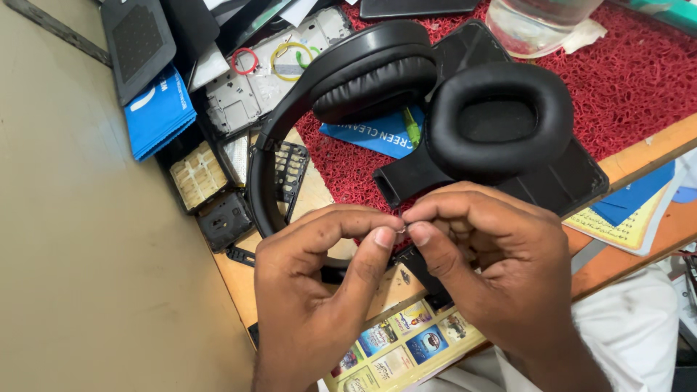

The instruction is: The person manipulates a small metallic component and wires with both hands, then picks up a black over-ear headphone and inspects the earcup and headband. The person continues to handle the headphone, rotating it to view different parts.

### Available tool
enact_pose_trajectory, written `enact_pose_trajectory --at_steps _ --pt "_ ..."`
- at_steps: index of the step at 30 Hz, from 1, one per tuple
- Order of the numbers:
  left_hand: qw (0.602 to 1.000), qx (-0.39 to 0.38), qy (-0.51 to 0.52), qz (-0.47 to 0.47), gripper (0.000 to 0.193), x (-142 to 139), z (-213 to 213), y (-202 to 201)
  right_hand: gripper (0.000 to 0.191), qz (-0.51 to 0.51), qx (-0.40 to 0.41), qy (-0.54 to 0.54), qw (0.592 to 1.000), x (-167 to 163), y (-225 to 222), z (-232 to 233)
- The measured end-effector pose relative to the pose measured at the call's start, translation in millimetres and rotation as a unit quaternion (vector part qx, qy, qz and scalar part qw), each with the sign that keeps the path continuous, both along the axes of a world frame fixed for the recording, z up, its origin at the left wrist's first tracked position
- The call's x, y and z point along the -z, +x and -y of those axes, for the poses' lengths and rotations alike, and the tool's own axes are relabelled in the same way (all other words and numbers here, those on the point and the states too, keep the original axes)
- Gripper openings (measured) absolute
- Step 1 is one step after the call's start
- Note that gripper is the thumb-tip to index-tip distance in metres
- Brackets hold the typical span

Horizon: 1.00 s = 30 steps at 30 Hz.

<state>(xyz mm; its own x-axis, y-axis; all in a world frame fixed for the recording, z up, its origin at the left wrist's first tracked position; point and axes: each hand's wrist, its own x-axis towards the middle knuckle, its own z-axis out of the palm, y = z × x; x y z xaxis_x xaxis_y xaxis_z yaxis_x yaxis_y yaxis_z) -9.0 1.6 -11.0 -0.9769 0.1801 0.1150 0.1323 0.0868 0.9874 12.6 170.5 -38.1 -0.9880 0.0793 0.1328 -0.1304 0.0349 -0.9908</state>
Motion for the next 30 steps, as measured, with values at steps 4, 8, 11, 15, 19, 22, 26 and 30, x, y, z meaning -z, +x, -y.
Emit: enact_pose_trajectory --at_steps 4,8,11,15,19,22,26,30 --pt "0.996 0.003 -0.07 -0.061 0.013 -6.1 -0.1 0.7 0.011 0.01 -0.002 -0.029 1.0 0.6 0.8 1.3" --pt "0.992 -0.006 -0.092 -0.083 0.014 -6.4 -3.7 -0.8 0.012 0.017 -0.006 -0.05 0.999 1.2 1.4 0.3" --pt "0.991 -0.014 -0.101 -0.088 0.012 -5.8 -3.6 -1.2 0.012 0.026 -0.012 -0.077 0.997 1.4 2.2 0.3" --pt "0.991 -0.015 -0.102 -0.088 0.011 -5.1 -3.6 -1.4 0.012 0.024 -0.021 -0.09 0.995 0.8 2.0 0.4" --pt "0.988 -0.021 -0.113 -0.1 0.013 -4.9 -3.3 -0.8 0.013 0.032 -0.017 -0.081 0.996 0.6 2.2 0.8" --pt "0.989 -0.021 -0.109 -0.103 0.013 -4.0 -3.5 0.3 0.012 0.021 -0.018 -0.061 0.998 1.8 1.9 -0.4" --pt "0.986 -0.032 -0.104 -0.126 0.016 -3.0 -3.3 0.8 0.012 -0.01 -0.013 -0.027 1.0 3.9 2.0 -0.3" --pt "0.973 -0.048 -0.142 -0.178 0.02 -5.4 -2.2 1.4 0.01 -0.016 -0.001 0.008 1.0 4.5 1.8 -0.4"
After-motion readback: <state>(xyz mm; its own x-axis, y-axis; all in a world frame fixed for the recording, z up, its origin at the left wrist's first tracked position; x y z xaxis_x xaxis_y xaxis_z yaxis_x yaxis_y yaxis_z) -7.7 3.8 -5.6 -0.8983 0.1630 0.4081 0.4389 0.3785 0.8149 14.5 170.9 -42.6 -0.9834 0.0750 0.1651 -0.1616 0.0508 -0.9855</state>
